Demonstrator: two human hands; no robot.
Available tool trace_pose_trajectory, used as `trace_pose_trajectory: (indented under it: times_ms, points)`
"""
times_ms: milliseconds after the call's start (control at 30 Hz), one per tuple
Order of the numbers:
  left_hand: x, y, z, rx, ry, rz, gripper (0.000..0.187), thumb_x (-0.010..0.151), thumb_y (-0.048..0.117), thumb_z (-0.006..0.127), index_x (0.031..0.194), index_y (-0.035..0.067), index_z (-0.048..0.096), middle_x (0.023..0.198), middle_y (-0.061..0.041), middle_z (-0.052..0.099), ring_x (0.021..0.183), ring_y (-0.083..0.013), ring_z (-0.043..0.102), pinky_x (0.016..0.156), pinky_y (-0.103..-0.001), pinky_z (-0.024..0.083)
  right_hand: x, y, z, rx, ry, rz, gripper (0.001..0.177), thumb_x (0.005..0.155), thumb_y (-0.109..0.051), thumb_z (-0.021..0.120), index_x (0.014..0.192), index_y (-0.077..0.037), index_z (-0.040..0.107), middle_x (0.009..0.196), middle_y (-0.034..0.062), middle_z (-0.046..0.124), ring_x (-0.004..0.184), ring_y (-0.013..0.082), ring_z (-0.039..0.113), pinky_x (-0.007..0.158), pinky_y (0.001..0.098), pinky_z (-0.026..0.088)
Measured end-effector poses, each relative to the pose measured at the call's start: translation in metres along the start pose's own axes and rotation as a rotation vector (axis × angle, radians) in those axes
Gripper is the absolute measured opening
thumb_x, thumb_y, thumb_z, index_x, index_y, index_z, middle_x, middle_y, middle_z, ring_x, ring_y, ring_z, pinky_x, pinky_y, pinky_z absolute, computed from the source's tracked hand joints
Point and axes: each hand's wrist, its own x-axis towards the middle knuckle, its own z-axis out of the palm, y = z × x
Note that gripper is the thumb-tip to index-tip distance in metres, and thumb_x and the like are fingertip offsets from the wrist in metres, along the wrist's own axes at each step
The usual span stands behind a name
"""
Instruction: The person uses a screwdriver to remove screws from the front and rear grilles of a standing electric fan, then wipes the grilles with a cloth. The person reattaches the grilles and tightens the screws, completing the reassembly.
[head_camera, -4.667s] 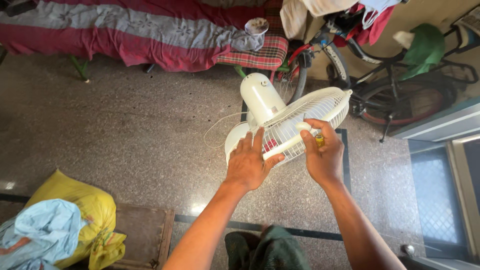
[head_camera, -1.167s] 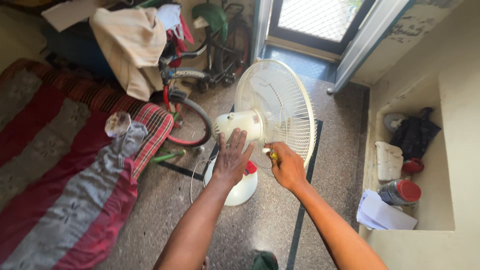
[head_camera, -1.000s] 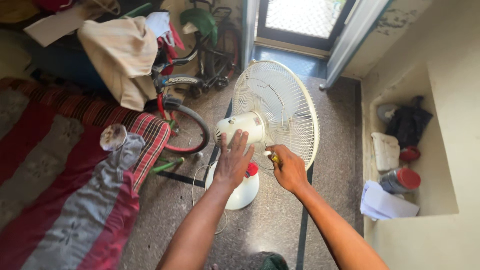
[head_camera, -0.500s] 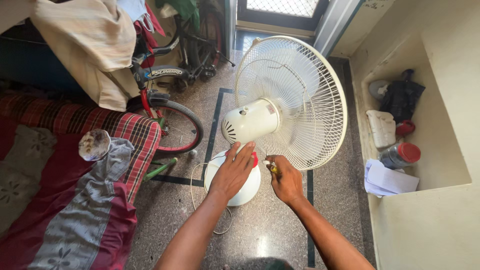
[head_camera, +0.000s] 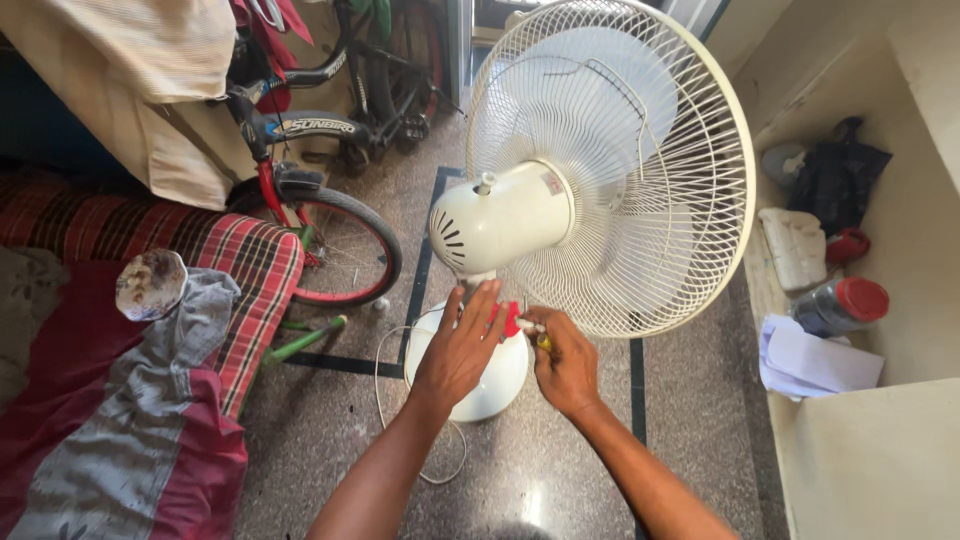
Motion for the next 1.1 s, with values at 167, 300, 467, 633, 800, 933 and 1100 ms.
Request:
trace_pose_trajectory:
  times_ms: [167, 300, 467, 633, 800, 933, 1100]
  points:
    - [-0.001, 0.006, 0.018, -0.417, -0.013, -0.293, 0.061, 0.086, 0.023, 0.068, 0.140, 0.005, 0.046, 0.152, -0.024, 0.041, 0.147, -0.0375, 0.033, 0.117, -0.059, 0.025, -0.022, 0.009, 0.004, -0.020, -0.033, 0.093, 0.041, 0.081, 0.012, 0.062, 0.117, -0.008, 0.062, 0.118, 0.0101, 0.071, 0.096, 0.0295, 0.075, 0.079, 0.0363, 0.060]
    - [0.008, 0.009, 0.041, -0.850, 0.156, -0.635, 0.070, 0.085, 0.018, 0.074, 0.145, 0.001, 0.041, 0.143, -0.026, 0.048, 0.134, -0.0435, 0.049, 0.106, -0.049, 0.046, -0.032, 0.018, 0.005, -0.002, -0.074, 0.174, 0.041, 0.081, 0.012, 0.060, 0.116, -0.009, 0.060, 0.122, 0.0081, 0.070, 0.098, 0.0253, 0.077, 0.076, 0.0330, 0.063]
    - [0.033, 0.014, 0.072, -1.097, 0.277, -0.749, 0.080, 0.085, 0.016, 0.078, 0.147, -0.004, 0.032, 0.137, -0.030, 0.050, 0.126, -0.0471, 0.053, 0.104, -0.050, 0.046, -0.028, 0.021, 0.007, 0.024, -0.130, 0.159, 0.043, 0.081, 0.014, 0.060, 0.117, -0.009, 0.060, 0.123, 0.0076, 0.071, 0.099, 0.0250, 0.077, 0.078, 0.0333, 0.063]
    - [0.056, -0.004, 0.109, -1.301, 0.213, -0.683, 0.070, 0.073, 0.015, 0.086, 0.133, 0.001, 0.051, 0.126, -0.024, 0.063, 0.117, -0.0387, 0.063, 0.098, -0.045, 0.051, -0.026, 0.027, 0.020, 0.061, -0.156, 0.166, 0.040, 0.083, 0.012, 0.062, 0.116, -0.011, 0.061, 0.122, 0.0075, 0.072, 0.100, 0.0242, 0.078, 0.076, 0.0348, 0.062]
    - [0.063, -0.030, 0.118, -1.376, 0.151, -0.475, 0.053, 0.062, 0.019, 0.090, 0.109, 0.003, 0.069, 0.100, -0.016, 0.075, 0.091, -0.0286, 0.074, 0.082, -0.039, 0.058, -0.023, 0.040, 0.032, 0.094, -0.155, 0.192, 0.043, 0.082, 0.014, 0.060, 0.116, -0.012, 0.060, 0.120, 0.0085, 0.072, 0.101, 0.0224, 0.079, 0.079, 0.0353, 0.061]
    - [0.063, -0.036, 0.108, -1.247, 0.164, -0.442, 0.048, 0.061, 0.024, 0.089, 0.101, 0.004, 0.072, 0.090, -0.014, 0.075, 0.082, -0.0279, 0.074, 0.076, -0.039, 0.059, -0.018, 0.045, 0.041, 0.058, -0.134, 0.170, 0.039, 0.084, 0.007, 0.061, 0.117, -0.013, 0.057, 0.125, 0.0094, 0.070, 0.095, 0.0308, 0.076, 0.077, 0.0418, 0.059]
    - [0.055, -0.029, 0.099, -1.181, 0.170, -0.543, 0.051, 0.062, 0.033, 0.089, 0.102, 0.006, 0.072, 0.094, -0.014, 0.076, 0.088, -0.0302, 0.075, 0.079, -0.041, 0.059, -0.014, 0.041, 0.048, 0.019, -0.191, 0.251, 0.029, 0.090, -0.005, 0.063, 0.116, -0.015, 0.053, 0.137, 0.0094, 0.065, 0.087, 0.0417, 0.069, 0.076, 0.0506, 0.053]
